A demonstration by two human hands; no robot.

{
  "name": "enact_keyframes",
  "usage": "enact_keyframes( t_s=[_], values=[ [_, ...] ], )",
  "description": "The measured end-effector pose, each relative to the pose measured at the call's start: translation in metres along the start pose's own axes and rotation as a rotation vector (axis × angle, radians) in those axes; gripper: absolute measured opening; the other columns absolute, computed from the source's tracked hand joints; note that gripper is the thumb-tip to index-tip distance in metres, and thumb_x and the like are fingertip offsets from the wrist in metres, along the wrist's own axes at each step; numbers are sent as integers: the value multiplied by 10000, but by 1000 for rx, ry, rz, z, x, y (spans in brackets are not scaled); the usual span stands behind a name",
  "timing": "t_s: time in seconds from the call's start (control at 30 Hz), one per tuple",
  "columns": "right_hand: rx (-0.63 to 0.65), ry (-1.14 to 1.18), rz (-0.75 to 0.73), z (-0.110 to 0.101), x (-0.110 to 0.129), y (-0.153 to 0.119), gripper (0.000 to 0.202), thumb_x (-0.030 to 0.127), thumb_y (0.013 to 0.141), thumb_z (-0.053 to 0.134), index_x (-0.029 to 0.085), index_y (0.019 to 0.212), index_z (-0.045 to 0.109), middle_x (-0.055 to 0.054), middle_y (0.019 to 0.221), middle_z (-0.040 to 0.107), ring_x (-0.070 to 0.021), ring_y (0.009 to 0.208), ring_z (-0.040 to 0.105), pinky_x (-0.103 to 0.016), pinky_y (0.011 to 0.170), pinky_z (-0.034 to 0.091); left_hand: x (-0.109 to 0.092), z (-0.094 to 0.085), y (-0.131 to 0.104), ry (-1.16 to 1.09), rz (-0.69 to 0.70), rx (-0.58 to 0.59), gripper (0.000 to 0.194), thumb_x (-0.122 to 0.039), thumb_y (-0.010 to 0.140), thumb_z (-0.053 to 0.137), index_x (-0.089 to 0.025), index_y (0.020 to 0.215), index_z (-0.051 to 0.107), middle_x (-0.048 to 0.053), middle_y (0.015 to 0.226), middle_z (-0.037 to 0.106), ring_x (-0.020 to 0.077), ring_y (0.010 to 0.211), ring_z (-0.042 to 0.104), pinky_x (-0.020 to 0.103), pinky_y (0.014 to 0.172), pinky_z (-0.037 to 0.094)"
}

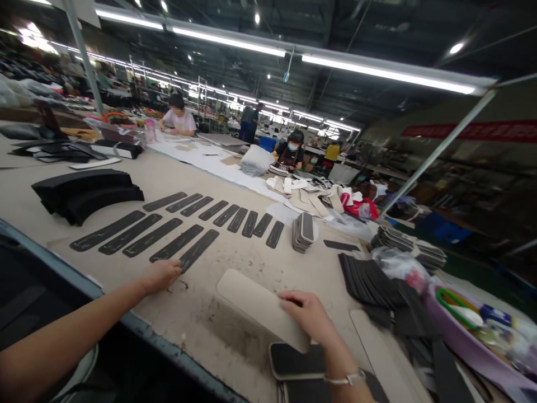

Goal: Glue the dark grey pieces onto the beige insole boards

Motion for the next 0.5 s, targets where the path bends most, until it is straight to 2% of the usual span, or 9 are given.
enact_keyframes(
  t_s=[0.07,0.13,0.23,0.3,0.37,0.43,0.5],
  values=[
    [109,32,-15,40,-7,20,304,387,695,606,194,893,730,-48,905,713,-226,857,639,-316,785,492,-1,-2,1,23,33,3,241,-154,819,442,-161,682,640,63,798,594,145,651,570,254,602,429],
    [164,-42,-51,78,-16,34,232,265,687,608,197,867,736,-44,896,713,-209,860,636,-299,791,484,-2,-4,3,44,56,-3,199,-128,790,466,-159,683,630,66,804,598,151,658,579,258,602,434],
    [111,-262,-154,119,-28,42,235,145,688,587,216,853,738,-48,895,701,-201,892,618,-304,841,457,-6,-10,4,67,63,-27,166,-122,761,484,-156,675,621,73,800,612,167,655,591,265,581,434],
    [-6,-331,-201,134,-34,39,269,124,698,587,218,906,730,-68,987,677,-215,983,583,-319,906,425,-9,-18,3,75,56,-57,178,-139,773,462,-153,692,619,79,797,618,177,666,600,267,578,435],
    [-139,-290,-191,138,-39,34,310,132,712,590,193,992,707,-99,1090,638,-231,1068,541,-330,955,397,-14,-32,0,74,40,-116,221,-173,811,408,-153,756,622,82,829,622,177,701,606,266,609,443],
    [-236,-163,-138,136,-43,30,336,163,735,578,159,1056,679,-125,1113,620,-234,1065,543,-339,955,407,-21,-52,-5,40,32,-194,265,-229,841,359,-162,818,614,70,860,623,150,686,595,255,637,445],
    [-287,35,-61,131,-45,27,344,212,762,559,158,1087,658,-117,1077,630,-218,991,578,-346,916,444,-31,-76,-11,-72,53,-255,274,-297,836,358,-180,795,602,42,821,621,116,605,559,231,613,441]
  ],
)
Point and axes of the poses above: each hand's wrist, its own y-axis towards the middle knuckle, its own z-axis out of the palm, x = y × z, the point moved 1 cm from there along y, towards the middle knuckle
